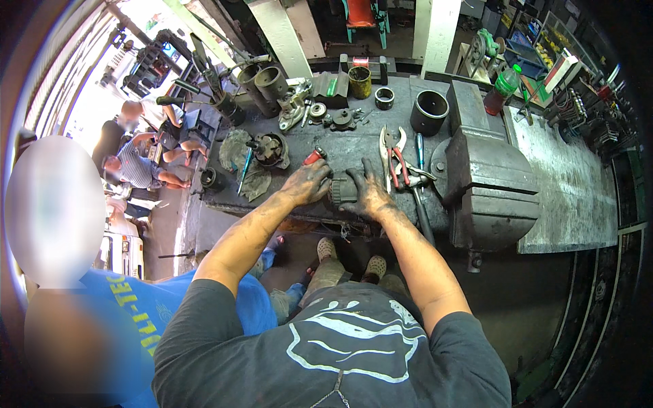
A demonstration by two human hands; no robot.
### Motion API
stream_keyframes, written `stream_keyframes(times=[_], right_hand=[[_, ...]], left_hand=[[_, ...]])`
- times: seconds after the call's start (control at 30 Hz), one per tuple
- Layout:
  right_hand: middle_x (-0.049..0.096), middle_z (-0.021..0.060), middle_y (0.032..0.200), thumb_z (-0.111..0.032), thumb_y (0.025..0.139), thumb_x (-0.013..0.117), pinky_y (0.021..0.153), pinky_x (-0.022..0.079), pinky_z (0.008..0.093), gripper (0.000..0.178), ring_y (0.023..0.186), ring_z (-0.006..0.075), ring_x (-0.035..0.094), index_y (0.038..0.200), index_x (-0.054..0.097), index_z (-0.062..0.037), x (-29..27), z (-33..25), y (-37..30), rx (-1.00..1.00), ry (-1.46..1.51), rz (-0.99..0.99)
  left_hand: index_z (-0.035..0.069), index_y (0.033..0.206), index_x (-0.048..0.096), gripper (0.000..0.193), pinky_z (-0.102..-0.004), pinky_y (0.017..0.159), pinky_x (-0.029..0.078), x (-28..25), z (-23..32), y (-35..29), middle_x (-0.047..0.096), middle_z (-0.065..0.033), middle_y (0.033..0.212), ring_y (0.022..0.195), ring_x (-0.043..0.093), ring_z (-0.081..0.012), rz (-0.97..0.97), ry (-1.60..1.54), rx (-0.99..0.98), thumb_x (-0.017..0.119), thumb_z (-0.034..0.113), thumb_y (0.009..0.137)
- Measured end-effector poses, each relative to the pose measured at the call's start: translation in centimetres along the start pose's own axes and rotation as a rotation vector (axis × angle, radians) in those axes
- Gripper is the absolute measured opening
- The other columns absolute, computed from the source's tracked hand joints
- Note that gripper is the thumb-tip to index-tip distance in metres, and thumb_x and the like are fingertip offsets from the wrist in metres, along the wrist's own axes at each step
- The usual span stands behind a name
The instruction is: The person disassembles a mechanical component on a workbench, removes a cylindrical part, and uses pliers and a hammer to adjust internal pieces. They then retrieve a bolt from a drawer and move to a bench grinder to work on the assembly.
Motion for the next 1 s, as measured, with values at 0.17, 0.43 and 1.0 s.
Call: stream_keyframes(times=[0.17, 0.43, 1.0], right_hand=[[0.008, 0.0244, 0.176, -0.044, 0.065, 0.099, 0.127, 0.036, 0.0533, 0.116, 0.157, 0.0491, 0.028, 0.163, 0.04, -0.024, 0.2, 0.0, 0.1, -0.017, -0.02, 0.003], [0.008, 0.0249, 0.176, -0.044, 0.066, 0.099, 0.125, 0.038, 0.0554, 0.115, 0.156, 0.0511, 0.029, 0.163, 0.039, -0.0259, 0.5, 0.5, 0.3, -0.024, 0.006, 0.018], [0.008, 0.0252, 0.176, -0.042, 0.064, 0.1, 0.126, 0.037, 0.053, 0.115, 0.158, 0.0484, 0.027, 0.161, 0.042, -0.0239, 0.3, 0.2, 0.1, -0.015, 0.01, 0.007]], left_hand=[[0.005, 0.12, 0.066, 0.033, -0.047, 0.1, 0.055, 0.4, 0.3, 0.2, 0.066, -0.0167, 0.124, 0.114, 0.067, -0.0367, -0.019, 0.065, 0.062, 0.07, 0.025, 0.095], [0.005, 0.116, 0.066, 0.03, -0.0478, 0.096, 0.054, -0.4, 0.9, 0.3, 0.066, -0.0159, 0.117, 0.11, 0.067, -0.0367, 0.047, 0.052, 0.123, 0.069, 0.026, 0.095], [0.002, 0.115, 0.064, 0.03, -0.0509, 0.098, 0.054, 1.0, -0.1, 0.6, 0.066, -0.0193, 0.117, 0.111, 0.068, -0.0395, -0.048, 0.055, 0.018, 0.062, 0.027, 0.099]])
Point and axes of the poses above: each hand's wrist, its own y-axis towards the middle knuckle, its own x-axis out of the palm, z = x × y, the point moved 9 cm from there along y, towards the middle knuckle
